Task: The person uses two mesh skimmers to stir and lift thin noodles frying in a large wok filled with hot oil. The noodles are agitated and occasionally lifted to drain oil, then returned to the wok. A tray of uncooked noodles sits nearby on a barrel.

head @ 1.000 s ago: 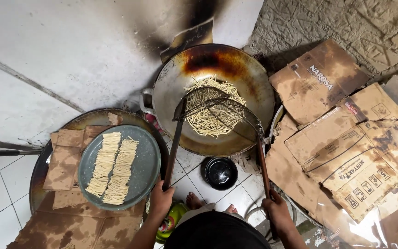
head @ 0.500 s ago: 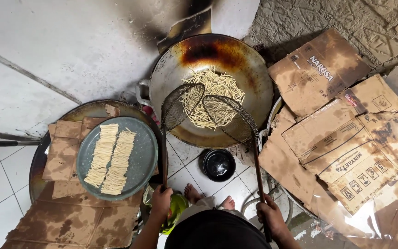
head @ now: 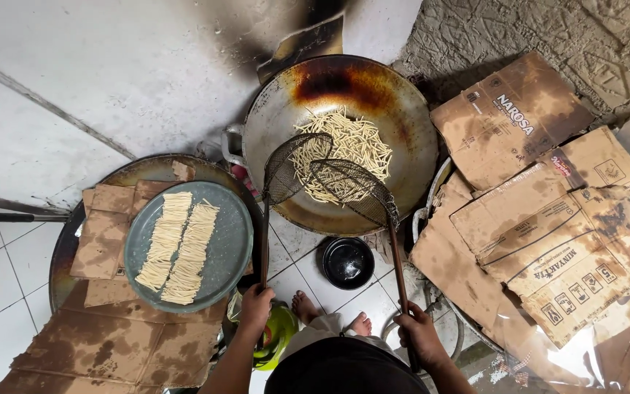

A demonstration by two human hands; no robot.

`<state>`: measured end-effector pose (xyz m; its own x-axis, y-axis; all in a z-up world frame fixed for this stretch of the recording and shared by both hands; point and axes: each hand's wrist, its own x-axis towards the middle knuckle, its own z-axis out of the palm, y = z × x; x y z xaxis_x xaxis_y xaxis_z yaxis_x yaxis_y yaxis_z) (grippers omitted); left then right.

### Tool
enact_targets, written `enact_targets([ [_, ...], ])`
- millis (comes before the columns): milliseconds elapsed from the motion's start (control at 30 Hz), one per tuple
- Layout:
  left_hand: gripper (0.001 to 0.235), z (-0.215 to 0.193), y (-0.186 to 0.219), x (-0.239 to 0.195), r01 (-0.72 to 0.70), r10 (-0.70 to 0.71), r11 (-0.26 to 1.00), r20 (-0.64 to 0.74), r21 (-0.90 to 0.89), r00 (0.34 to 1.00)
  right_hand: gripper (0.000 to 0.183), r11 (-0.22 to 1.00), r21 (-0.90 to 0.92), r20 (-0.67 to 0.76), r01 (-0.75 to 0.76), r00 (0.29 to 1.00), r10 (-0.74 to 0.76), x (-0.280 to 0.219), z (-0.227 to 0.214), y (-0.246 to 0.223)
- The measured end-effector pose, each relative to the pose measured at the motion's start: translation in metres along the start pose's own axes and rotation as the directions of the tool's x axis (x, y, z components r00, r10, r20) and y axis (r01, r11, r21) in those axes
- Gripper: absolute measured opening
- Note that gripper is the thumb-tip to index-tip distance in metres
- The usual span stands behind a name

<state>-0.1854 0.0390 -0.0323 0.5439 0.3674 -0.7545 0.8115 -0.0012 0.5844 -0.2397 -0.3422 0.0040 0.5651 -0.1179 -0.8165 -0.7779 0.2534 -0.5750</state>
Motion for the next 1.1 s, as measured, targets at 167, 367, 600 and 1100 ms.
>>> enact_targets([
  [167,0.018,0.0,0.001,-0.01,-0.073,0.073,0.993,0.003,0.091,0.997,0.043,0.999,0.036,-0.003,0.004,1.0,-0.003,-0.003,0.005,-0.001],
  [367,0.023,-0.011,0.005,-0.032,-0.032,0.032,0.998,-0.004,0.057,0.999,0.047,0.998,0.064,-0.018,-0.002,1.0,0.003,0.003,0.0,0.004],
  [600,0.026,-0.006,0.005,-0.022,-0.045,0.046,0.989,-0.003,0.14,0.999,0.042,0.993,0.119,-0.019,0.004,1.0,-0.002,0.006,0.001,0.004],
  [1100,0.029,-0.013,-0.015,-0.006,-0.073,0.072,0.985,0.014,0.153,0.997,0.016,0.991,0.132,0.02,-0.023,1.0,0.021,0.013,-0.002,0.01],
])
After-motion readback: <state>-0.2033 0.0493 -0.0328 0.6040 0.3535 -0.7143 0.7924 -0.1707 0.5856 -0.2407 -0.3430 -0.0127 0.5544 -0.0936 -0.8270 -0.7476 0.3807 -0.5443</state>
